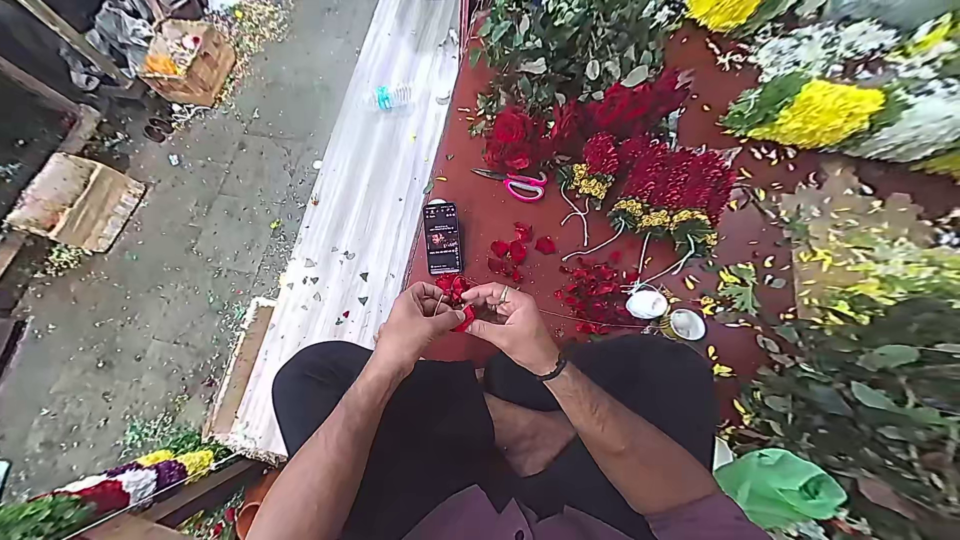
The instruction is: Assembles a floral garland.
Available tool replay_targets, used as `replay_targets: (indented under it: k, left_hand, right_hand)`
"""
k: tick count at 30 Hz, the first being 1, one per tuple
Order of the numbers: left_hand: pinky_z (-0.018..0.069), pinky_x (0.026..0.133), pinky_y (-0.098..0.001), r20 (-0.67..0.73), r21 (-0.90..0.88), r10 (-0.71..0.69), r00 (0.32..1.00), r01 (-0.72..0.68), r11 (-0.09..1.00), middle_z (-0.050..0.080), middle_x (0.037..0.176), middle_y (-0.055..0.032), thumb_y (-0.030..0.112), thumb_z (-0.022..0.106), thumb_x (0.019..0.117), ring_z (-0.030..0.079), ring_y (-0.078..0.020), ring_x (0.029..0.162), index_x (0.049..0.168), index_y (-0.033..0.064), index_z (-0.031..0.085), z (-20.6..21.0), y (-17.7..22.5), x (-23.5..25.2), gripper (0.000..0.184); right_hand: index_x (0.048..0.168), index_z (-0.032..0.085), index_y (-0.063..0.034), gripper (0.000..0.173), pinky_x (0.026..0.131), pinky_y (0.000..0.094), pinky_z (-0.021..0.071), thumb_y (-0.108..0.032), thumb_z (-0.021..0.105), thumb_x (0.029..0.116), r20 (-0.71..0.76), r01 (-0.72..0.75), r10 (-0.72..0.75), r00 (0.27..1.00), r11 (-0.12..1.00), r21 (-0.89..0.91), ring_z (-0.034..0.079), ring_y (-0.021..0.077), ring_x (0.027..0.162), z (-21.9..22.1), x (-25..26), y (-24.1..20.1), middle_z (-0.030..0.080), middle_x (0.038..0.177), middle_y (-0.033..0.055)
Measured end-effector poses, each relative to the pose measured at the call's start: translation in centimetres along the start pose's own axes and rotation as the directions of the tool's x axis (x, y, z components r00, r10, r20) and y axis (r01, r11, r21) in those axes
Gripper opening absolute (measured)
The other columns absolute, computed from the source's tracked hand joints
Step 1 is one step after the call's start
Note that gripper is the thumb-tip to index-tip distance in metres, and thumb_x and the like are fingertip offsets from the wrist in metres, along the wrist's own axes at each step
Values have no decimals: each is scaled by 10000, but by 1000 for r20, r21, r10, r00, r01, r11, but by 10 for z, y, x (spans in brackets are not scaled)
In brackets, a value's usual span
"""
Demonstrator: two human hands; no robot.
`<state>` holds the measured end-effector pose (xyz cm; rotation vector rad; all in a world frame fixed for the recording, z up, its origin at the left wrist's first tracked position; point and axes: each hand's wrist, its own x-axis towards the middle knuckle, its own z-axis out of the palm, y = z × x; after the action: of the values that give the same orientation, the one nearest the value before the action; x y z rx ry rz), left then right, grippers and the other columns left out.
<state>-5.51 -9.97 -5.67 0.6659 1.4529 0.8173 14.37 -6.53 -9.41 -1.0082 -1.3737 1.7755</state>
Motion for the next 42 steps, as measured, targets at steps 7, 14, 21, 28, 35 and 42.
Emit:
replay_targets:
  k: [7,14,21,28,35,42]
  left_hand:
    - [615,713,-390,38,180,17,999,-24,983,739,863,-90,69,830,816,719,-206,765,1135,42,612,-5,1,1,387]
    - [621,743,-379,85,219,9,996,-27,975,751,891,-62,145,868,800,728,-188,802,1154,54,629,-2,1,0,437]
    - [602,710,-369,45,146,-65,997,57,988,740,834,-106,39,826,764,713,-195,744,1105,10,612,-2,2,0,404]
    - [594,719,-349,81,122,-86,993,76,990,732,835,-104,16,825,756,703,-180,748,1103,-2,607,-4,4,-1,410]
    - [569,676,-318,96,71,-53,994,46,996,744,851,-134,11,686,900,688,-183,707,1104,-47,649,-6,1,3,216]
    - [604,654,-327,143,216,-61,988,29,976,749,805,-95,92,509,1033,706,-173,671,1031,-21,722,-1,0,1,241]
  right_hand:
    - [1174,684,-6,438,579,365,602,34,810,756,-66,-181,191,979,975,127,678,232,672,6,-2,-1,717,886,149]
    - [1132,636,-21,458,535,352,591,30,846,728,-99,-224,235,967,969,107,671,232,621,1,-1,-3,691,798,137]
    - [1040,694,-88,217,734,350,639,-37,756,838,136,100,-69,988,967,-234,708,152,908,-11,0,-8,717,1089,22]
    - [1038,795,-120,126,900,308,609,-118,730,931,222,274,-193,956,860,-430,681,64,1010,-12,-1,0,724,1070,-26]
    - [963,749,-149,70,856,334,588,-146,689,927,144,158,-90,986,792,-590,667,70,960,-16,-2,-10,705,1024,-44]
    - [917,763,-145,38,775,309,599,-153,755,880,49,22,-2,999,914,-406,666,75,900,-8,-2,-13,694,977,-39]
